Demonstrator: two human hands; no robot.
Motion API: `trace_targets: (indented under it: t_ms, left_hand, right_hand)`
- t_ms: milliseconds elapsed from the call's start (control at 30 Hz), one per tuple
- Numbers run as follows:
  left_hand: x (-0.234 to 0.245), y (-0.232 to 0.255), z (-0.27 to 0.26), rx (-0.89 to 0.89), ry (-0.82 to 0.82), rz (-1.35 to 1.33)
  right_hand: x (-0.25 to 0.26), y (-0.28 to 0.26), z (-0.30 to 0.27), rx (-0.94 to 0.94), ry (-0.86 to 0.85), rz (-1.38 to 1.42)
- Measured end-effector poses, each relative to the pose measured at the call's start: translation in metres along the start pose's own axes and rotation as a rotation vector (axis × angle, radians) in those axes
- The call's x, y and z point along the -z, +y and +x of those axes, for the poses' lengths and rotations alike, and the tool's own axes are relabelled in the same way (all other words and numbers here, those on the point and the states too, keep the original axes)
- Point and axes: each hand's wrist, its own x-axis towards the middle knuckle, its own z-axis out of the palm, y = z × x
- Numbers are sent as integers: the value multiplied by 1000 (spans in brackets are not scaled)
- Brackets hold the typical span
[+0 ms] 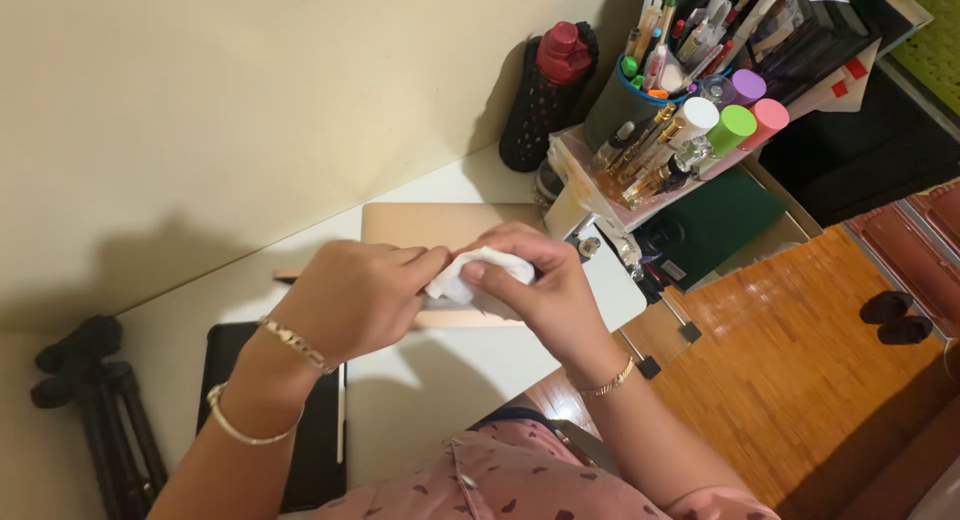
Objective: The recorder cleans a tablet and its case using wet wipes and a microfiber cloth.
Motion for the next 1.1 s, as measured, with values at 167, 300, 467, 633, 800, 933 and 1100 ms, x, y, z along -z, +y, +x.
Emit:
trace_targets:
  t_ms: [167,300,467,633,800,933,1100]
  left_hand:
    - [-6,0,-4,5,-1,38]
    - [-10,-6,-9,92,-54,50]
    - [-17,-27,-42,510,56,-242]
    - [-73,-85,-100,630,519,-783]
    - [-63,-83,-90,848,767,-1548]
    - [-79,-84,-96,938,756,-1667]
    - [-90,-69,-85,1072,702,-1670]
  right_hand:
    - [-3,21,-8,-82,70,38]
    - [-8,13,-2,19,40,1]
    - [52,57,11,-227,320,255]
    - [121,140,4,-302,579,157]
    - [93,182,-1,-512,358,650]
    - [59,113,5,-560,292,881]
    - [59,148,9,-478,388,758]
